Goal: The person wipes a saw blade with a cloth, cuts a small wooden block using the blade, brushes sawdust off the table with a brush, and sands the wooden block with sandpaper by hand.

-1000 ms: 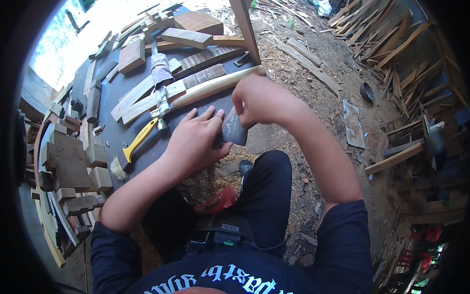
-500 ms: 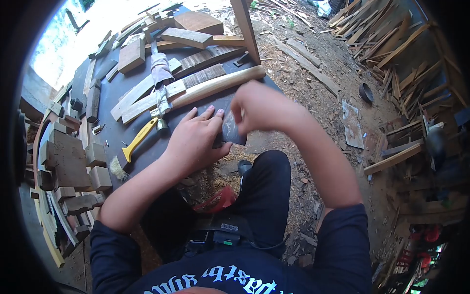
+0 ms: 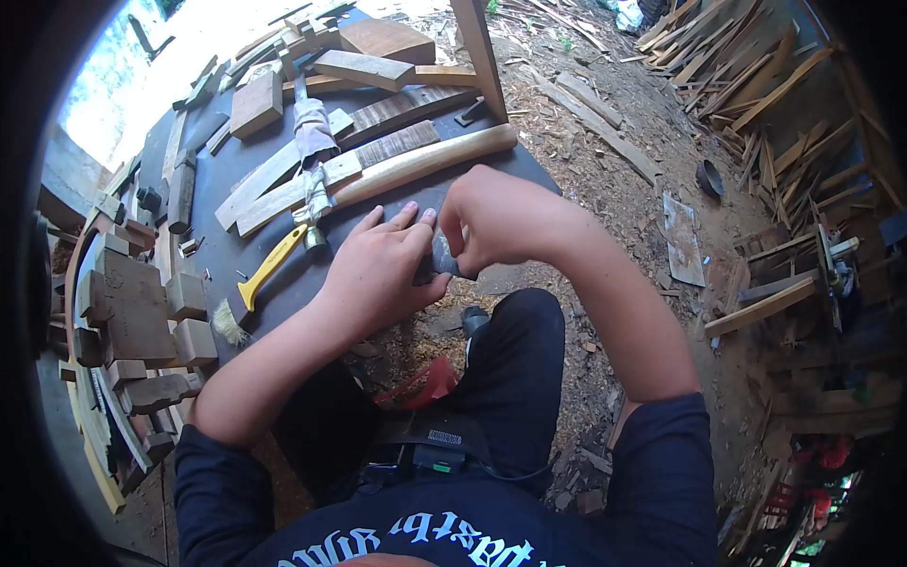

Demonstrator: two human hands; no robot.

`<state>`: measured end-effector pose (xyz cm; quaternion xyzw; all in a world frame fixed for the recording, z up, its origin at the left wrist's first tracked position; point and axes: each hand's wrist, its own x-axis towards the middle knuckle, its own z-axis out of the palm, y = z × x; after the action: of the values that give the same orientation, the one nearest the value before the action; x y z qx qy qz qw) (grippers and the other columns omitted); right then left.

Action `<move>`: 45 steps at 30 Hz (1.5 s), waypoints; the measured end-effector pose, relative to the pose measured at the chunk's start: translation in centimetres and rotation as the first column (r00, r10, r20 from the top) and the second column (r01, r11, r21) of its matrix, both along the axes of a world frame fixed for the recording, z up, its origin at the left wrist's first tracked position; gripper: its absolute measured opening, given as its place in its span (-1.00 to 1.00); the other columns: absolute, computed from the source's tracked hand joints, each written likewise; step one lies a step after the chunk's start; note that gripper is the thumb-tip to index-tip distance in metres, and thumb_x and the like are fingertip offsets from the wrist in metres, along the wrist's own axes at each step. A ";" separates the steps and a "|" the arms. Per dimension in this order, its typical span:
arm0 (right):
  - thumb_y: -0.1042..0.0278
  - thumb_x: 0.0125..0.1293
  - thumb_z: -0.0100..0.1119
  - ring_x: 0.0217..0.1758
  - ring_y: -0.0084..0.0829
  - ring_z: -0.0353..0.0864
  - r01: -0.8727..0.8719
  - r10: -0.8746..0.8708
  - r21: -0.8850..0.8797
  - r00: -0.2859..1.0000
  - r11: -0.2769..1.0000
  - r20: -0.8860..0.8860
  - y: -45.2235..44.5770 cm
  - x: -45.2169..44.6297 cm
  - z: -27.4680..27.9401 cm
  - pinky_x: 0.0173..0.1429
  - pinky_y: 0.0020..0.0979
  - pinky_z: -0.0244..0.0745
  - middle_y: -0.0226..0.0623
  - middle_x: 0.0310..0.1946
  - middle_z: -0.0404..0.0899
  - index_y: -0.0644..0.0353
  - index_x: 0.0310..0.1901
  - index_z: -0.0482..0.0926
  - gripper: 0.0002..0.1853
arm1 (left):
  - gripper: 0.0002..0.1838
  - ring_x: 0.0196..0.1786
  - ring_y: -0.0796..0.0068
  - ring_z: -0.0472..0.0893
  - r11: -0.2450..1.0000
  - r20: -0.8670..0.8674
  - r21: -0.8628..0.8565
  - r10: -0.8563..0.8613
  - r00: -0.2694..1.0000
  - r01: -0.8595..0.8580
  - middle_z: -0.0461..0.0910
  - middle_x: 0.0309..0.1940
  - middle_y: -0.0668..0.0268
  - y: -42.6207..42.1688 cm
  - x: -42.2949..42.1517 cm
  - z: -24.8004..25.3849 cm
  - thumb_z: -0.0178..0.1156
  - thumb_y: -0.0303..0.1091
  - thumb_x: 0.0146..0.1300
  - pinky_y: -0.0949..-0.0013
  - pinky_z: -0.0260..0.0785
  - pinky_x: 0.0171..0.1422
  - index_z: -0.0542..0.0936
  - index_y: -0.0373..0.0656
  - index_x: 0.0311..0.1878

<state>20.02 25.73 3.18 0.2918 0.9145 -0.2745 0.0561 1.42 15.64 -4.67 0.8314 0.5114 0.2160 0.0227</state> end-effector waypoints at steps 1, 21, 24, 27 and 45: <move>0.40 -0.05 0.53 -0.30 -0.23 0.76 0.029 -0.028 -0.057 1.000 0.998 0.006 0.3 0.0 0.1 -0.12 -0.32 0.67 -0.14 -0.43 0.69 0.28 -0.41 0.78 -0.83 | -0.29 0.36 0.08 0.63 1.000 0.006 0.003 -0.006 1.000 0.006 0.67 0.22 -0.11 0.0 0.0 -0.2 0.46 0.00 0.17 -0.09 0.36 0.54 0.58 -0.37 0.23; 0.44 -0.11 0.51 -0.26 -0.14 0.73 0.244 -0.247 0.050 0.967 0.968 0.055 0.9 1.4 0.4 -0.09 -0.21 0.63 -0.10 -0.42 0.67 0.28 -0.44 0.76 -0.84 | -0.28 0.36 0.07 0.63 1.000 0.016 0.010 -0.012 1.000 0.011 0.68 0.20 -0.12 0.0 0.0 -0.5 0.46 0.01 0.16 -0.06 0.36 0.55 0.58 -0.36 0.23; 0.43 -0.09 0.54 -0.32 -0.20 0.71 0.056 -0.051 0.106 0.997 0.993 -0.050 -2.3 2.9 -1.0 -0.17 -0.28 0.62 -0.13 -0.39 0.65 0.22 -0.42 0.76 -0.84 | -0.29 0.37 0.08 0.63 1.000 0.017 0.014 -0.016 1.000 0.016 0.68 0.19 -0.10 0.1 -0.1 -0.5 0.46 0.01 0.16 -0.07 0.36 0.55 0.58 -0.35 0.23; 0.42 -0.04 0.56 -0.31 -0.26 0.74 -0.011 0.011 -0.005 0.999 1.000 -0.054 -8.0 4.8 -1.9 -0.15 -0.38 0.61 -0.16 -0.36 0.68 0.17 -0.41 0.78 -0.86 | -0.30 0.38 0.10 0.62 1.000 -0.006 0.011 -0.015 1.000 0.015 0.70 0.18 -0.05 0.1 -0.2 -0.2 0.46 0.01 0.17 -0.07 0.36 0.55 0.59 -0.34 0.22; 0.34 0.31 0.53 -0.23 -0.54 0.75 0.261 -0.805 -0.882 0.562 0.392 -0.192 -14.5 10.3 -24.7 -0.09 -0.45 0.65 -0.29 -0.25 0.78 0.35 -0.08 0.72 -0.72 | -0.88 0.09 0.23 0.77 0.666 0.340 0.745 -0.343 0.876 -0.028 0.77 0.09 0.25 -6.0 -3.1 14.0 0.29 -0.42 0.39 0.06 0.52 0.33 0.69 -0.11 -0.04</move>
<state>30.28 11.19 -21.53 0.4301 0.5052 -0.7166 -0.2150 -1.71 9.63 9.30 0.7383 0.2859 0.5859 -0.1731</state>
